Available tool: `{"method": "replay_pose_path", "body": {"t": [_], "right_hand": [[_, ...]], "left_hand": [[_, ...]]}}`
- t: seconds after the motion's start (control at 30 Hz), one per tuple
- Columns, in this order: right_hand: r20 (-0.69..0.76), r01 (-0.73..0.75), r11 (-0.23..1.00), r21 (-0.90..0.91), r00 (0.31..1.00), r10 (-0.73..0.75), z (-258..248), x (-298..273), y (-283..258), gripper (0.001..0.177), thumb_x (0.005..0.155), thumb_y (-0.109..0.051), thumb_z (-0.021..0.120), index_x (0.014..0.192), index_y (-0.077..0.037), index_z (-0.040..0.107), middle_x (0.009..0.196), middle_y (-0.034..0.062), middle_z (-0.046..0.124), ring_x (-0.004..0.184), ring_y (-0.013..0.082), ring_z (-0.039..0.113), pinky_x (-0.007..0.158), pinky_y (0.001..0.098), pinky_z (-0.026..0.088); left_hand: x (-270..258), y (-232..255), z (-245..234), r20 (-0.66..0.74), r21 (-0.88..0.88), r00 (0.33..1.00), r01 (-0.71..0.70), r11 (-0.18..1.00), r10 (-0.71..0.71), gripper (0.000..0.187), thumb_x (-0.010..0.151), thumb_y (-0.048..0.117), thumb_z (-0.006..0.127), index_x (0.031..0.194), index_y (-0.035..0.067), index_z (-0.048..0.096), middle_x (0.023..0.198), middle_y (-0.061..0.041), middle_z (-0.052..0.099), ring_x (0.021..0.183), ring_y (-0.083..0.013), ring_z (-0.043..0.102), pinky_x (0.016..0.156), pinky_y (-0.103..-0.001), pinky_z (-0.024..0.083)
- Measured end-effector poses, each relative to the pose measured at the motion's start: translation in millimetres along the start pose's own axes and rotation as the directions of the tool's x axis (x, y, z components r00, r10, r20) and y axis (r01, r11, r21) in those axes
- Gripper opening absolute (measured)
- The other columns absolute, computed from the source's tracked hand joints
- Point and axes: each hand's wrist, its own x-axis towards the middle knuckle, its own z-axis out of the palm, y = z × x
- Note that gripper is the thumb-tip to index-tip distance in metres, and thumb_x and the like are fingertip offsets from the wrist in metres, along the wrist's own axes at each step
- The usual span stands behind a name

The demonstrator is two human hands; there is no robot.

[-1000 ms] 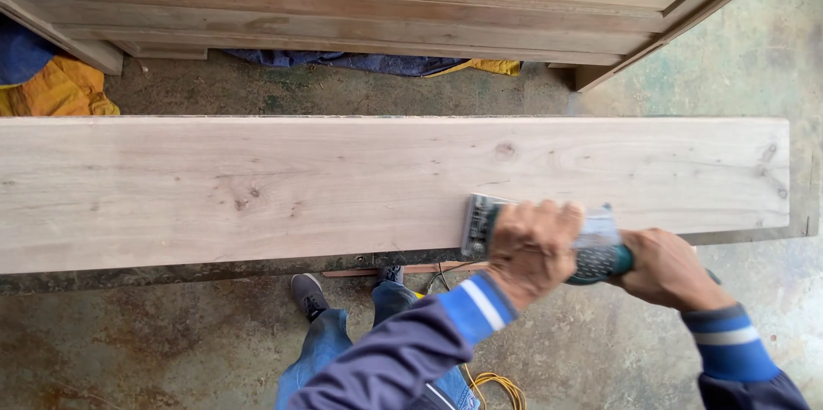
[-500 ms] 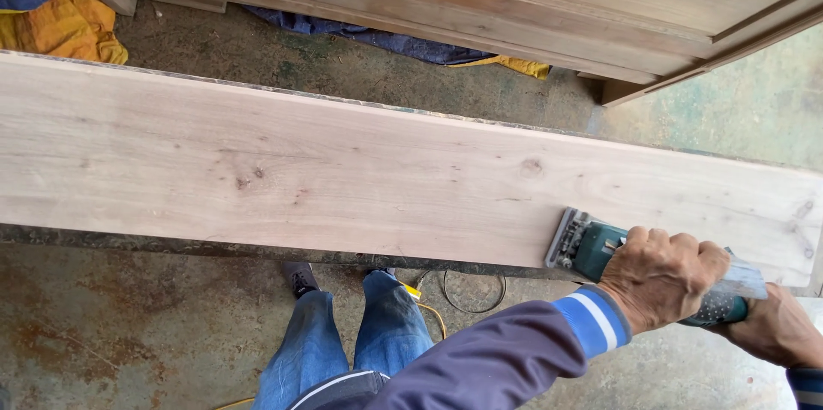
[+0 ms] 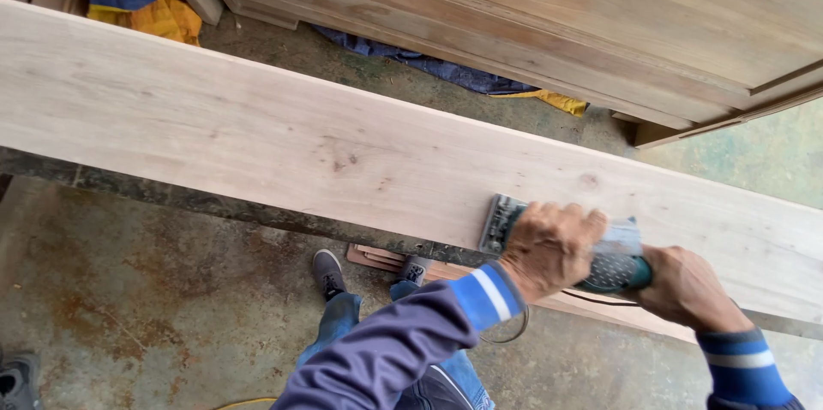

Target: Sand the surface of a long wooden board using a power orbital sander.

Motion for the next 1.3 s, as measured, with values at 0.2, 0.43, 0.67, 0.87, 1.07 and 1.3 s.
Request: {"method": "replay_pose_path", "body": {"t": [0.2, 0.43, 0.67, 0.87, 1.07, 1.3], "right_hand": [[-0.155, 0.306, 0.95, 0.065, 0.944, -0.293, -51, -2, -145, 0.048, 0.069, -0.028, 0.078, 0.116, -0.022, 0.071, 0.074, 0.0138, 0.074, 0.065, 0.033, 0.073, 0.064, 0.0459, 0.058], [-0.414, 0.442, 0.895, 0.061, 0.827, -0.38, -38, 10, -229, 0.027, 0.063, -0.014, 0.071, 0.089, -0.02, 0.075, 0.068, 0.0095, 0.071, 0.064, 0.0296, 0.071, 0.058, 0.0432, 0.056], [-0.304, 0.417, 0.907, 0.057, 0.873, -0.382, -17, 2, -157, 0.035, 0.064, -0.005, 0.069, 0.096, -0.019, 0.074, 0.068, 0.007, 0.069, 0.061, 0.0246, 0.07, 0.055, 0.0396, 0.057], [-0.198, 0.301, 0.944, 0.139, 0.942, -0.271, -11, -32, -26, 0.05, 0.061, -0.008, 0.073, 0.109, -0.018, 0.069, 0.071, 0.0131, 0.071, 0.067, 0.0336, 0.071, 0.061, 0.0459, 0.057], [-0.013, -0.029, 0.981, 0.193, 0.999, 0.032, 8, -50, 79, 0.051, 0.069, -0.033, 0.084, 0.119, -0.027, 0.071, 0.086, 0.0146, 0.077, 0.079, 0.0348, 0.075, 0.077, 0.0469, 0.059], [0.066, -0.238, 0.946, 0.219, 0.971, 0.229, 35, -50, 146, 0.04, 0.07, -0.035, 0.086, 0.106, -0.022, 0.075, 0.086, 0.0139, 0.079, 0.082, 0.0332, 0.077, 0.082, 0.0456, 0.06]], "left_hand": [[-31, -69, -97, -0.032, 0.143, 0.999, 0.007, 0.99, -0.003, 0.017, 0.084, 0.006, 0.065, 0.1, 0.003, 0.07, 0.077, -0.008, 0.065, 0.063, -0.0197, 0.058, 0.059, -0.037, 0.042], [-54, -117, -167, -0.027, 0.2, 0.995, 0.104, 0.974, -0.101, 0.011, 0.101, 0.011, 0.066, 0.111, 0.01, 0.068, 0.089, -0.008, 0.073, 0.074, -0.0196, 0.069, 0.069, -0.033, 0.052], [-49, -86, -104, -0.009, 0.247, 0.985, 0.171, 0.954, -0.175, 0.011, 0.097, 0.015, 0.066, 0.106, 0.01, 0.07, 0.082, -0.007, 0.072, 0.067, -0.0184, 0.066, 0.062, -0.034, 0.049], [-10, -3, 3, 0.038, 0.089, 0.999, -0.014, 0.996, 0.01, 0.023, 0.084, 0.011, 0.067, 0.107, 0.008, 0.067, 0.078, -0.005, 0.065, 0.068, -0.0171, 0.061, 0.063, -0.035, 0.047], [19, 59, 105, 0.193, -0.041, 0.976, -0.094, 0.995, 0.101, 0.011, 0.093, 0.012, 0.063, 0.098, 0.005, 0.069, 0.062, -0.002, 0.058, 0.046, -0.0118, 0.048, 0.042, -0.032, 0.036], [42, 94, 149, 0.216, -0.082, 0.968, -0.11, 0.99, 0.126, 0.015, 0.086, 0.008, 0.064, 0.1, 0.005, 0.063, 0.073, -0.009, 0.06, 0.06, -0.0226, 0.059, 0.059, -0.041, 0.045]]}}
